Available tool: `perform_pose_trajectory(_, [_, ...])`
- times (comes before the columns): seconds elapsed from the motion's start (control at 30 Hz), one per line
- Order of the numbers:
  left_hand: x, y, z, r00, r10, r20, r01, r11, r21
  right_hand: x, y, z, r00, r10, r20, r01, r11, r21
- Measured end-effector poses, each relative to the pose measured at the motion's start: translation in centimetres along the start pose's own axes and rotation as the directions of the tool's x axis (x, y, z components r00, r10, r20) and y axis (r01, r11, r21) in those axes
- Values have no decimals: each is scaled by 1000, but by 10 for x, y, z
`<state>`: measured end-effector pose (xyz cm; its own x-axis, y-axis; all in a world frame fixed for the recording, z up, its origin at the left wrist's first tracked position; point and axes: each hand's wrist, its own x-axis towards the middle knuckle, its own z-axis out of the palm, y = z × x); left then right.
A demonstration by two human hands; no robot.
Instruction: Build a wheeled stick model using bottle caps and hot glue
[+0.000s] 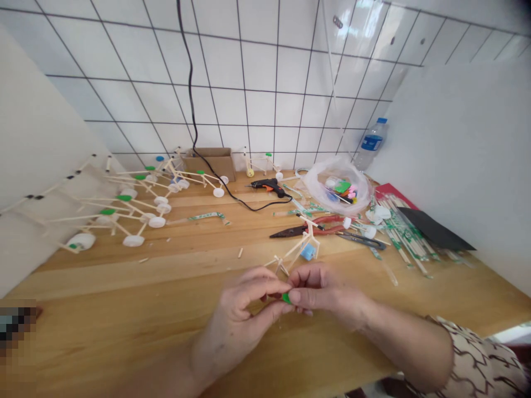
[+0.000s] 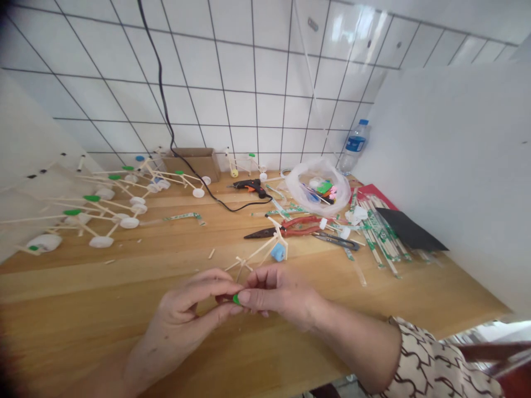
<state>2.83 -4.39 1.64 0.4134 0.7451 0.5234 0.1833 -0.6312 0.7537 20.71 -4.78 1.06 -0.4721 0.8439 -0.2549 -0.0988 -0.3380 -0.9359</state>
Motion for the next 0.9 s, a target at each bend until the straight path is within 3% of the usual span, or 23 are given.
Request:
perform_pose_trajectory(0.23, [-2,-3,0,1000,-14,14,14,1000,16,0,0,2,999,22,-35,-23,999,-34])
perform_pose_trajectory(0.53, [-3,-1,-1,998,53,-16,-53,999,12,0,-1,2,998,59,-20,-59,998,-20])
perform_pose_trajectory(0.77, [-2,-1,-2,1000,4,-14,-4,1000,23,1,-2,2,998,57,-26,-56,998,11])
perform_pose_trajectory(0.9, [-2,-3,-1,999,46,-21,-46,999,20,0,-2,2,998,62,-29,-62,998,-3])
